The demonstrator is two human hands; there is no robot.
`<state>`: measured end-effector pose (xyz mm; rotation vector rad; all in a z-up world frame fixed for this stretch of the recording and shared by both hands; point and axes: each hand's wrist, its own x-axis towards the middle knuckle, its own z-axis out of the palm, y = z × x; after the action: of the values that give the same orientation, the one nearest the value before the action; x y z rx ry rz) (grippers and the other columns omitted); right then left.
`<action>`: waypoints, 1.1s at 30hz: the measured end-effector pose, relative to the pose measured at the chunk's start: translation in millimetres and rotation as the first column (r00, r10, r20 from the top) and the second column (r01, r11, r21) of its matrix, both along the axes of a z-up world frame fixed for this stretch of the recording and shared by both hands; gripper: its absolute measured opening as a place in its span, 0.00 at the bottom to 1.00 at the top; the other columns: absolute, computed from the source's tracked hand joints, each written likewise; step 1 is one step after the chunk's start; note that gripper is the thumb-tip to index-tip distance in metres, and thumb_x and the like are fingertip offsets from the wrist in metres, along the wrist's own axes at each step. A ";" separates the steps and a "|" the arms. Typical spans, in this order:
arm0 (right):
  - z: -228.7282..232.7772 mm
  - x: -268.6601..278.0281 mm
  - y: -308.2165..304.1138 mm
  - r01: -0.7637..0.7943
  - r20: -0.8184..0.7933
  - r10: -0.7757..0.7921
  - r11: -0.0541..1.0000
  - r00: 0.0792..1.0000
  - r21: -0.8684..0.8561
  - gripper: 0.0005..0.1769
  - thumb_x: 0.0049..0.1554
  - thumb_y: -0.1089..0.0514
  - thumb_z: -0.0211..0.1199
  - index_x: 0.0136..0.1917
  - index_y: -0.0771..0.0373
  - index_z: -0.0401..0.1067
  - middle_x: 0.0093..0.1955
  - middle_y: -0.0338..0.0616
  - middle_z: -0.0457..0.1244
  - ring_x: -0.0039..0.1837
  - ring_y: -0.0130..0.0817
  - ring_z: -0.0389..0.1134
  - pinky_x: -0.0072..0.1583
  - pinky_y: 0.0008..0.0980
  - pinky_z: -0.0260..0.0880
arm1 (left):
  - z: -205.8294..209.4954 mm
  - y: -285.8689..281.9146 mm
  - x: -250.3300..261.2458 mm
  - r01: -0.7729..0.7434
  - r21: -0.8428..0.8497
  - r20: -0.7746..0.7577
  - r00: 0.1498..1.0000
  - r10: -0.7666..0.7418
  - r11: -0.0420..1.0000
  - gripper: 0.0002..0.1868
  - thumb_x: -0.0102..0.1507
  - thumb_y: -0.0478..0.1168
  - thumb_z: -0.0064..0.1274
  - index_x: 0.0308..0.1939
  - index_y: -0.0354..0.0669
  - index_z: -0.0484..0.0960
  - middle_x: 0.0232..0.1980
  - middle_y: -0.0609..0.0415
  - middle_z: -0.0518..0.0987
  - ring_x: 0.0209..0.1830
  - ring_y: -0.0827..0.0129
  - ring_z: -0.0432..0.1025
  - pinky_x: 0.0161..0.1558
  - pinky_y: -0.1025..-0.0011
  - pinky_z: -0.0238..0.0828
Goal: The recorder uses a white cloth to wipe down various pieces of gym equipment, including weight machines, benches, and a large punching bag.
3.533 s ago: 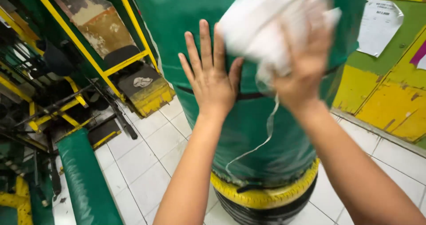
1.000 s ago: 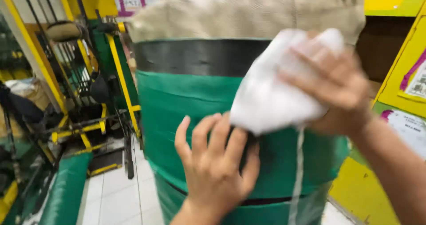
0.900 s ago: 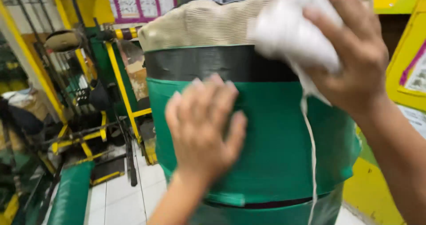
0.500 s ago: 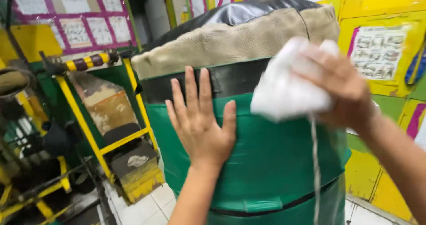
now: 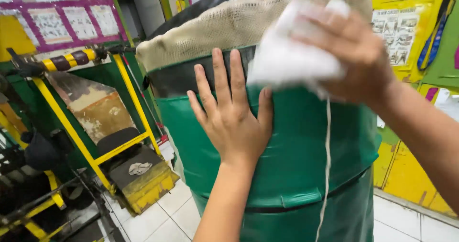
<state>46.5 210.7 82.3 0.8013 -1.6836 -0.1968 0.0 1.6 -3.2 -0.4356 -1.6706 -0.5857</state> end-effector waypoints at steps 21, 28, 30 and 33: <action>5.5 5.3 -46.3 -0.001 -0.162 -0.026 0.987 0.986 -0.163 0.33 0.48 0.63 0.72 0.68 0.59 0.75 0.70 0.55 0.63 0.68 0.59 0.64 0.68 0.53 0.64 | -2.7 0.1 -1.5 -0.051 -0.015 0.011 0.999 0.051 0.999 0.32 0.72 0.60 0.45 0.78 0.58 0.64 0.84 0.52 0.57 0.86 0.46 0.48 0.81 0.42 0.41; -42.2 43.9 -13.2 0.026 0.014 -0.026 1.000 1.000 0.013 0.29 0.50 0.61 0.72 0.65 0.50 0.77 0.73 0.47 0.65 0.74 0.50 0.65 0.72 0.55 0.63 | -27.2 -14.3 19.8 0.026 -0.077 0.077 0.997 -0.020 0.997 0.37 0.69 0.57 0.43 0.81 0.55 0.60 0.86 0.51 0.53 0.87 0.45 0.44 0.82 0.40 0.37; -35.8 32.7 17.0 0.186 -0.031 -0.189 0.980 0.982 -0.068 0.33 0.55 0.66 0.71 0.74 0.62 0.74 0.76 0.52 0.62 0.79 0.53 0.62 0.74 0.50 0.64 | -50.3 -20.5 17.5 -0.012 -0.118 0.119 0.993 0.026 0.993 0.38 0.70 0.59 0.44 0.82 0.57 0.57 0.87 0.50 0.50 0.88 0.44 0.41 0.82 0.40 0.34; -39.6 28.9 4.9 0.098 0.178 -0.006 0.854 0.984 -0.511 0.21 0.62 0.61 0.71 0.68 0.55 0.75 0.71 0.53 0.64 0.75 0.56 0.63 0.74 0.50 0.63 | -79.7 -25.5 36.1 0.025 -0.124 0.171 0.985 -0.003 0.992 0.38 0.72 0.60 0.45 0.84 0.57 0.54 0.88 0.50 0.47 0.89 0.43 0.40 0.84 0.39 0.33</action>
<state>75.4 215.5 42.6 0.3689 -1.8034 0.2938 36.1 -23.9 -82.9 -0.4996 -1.8762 -0.5422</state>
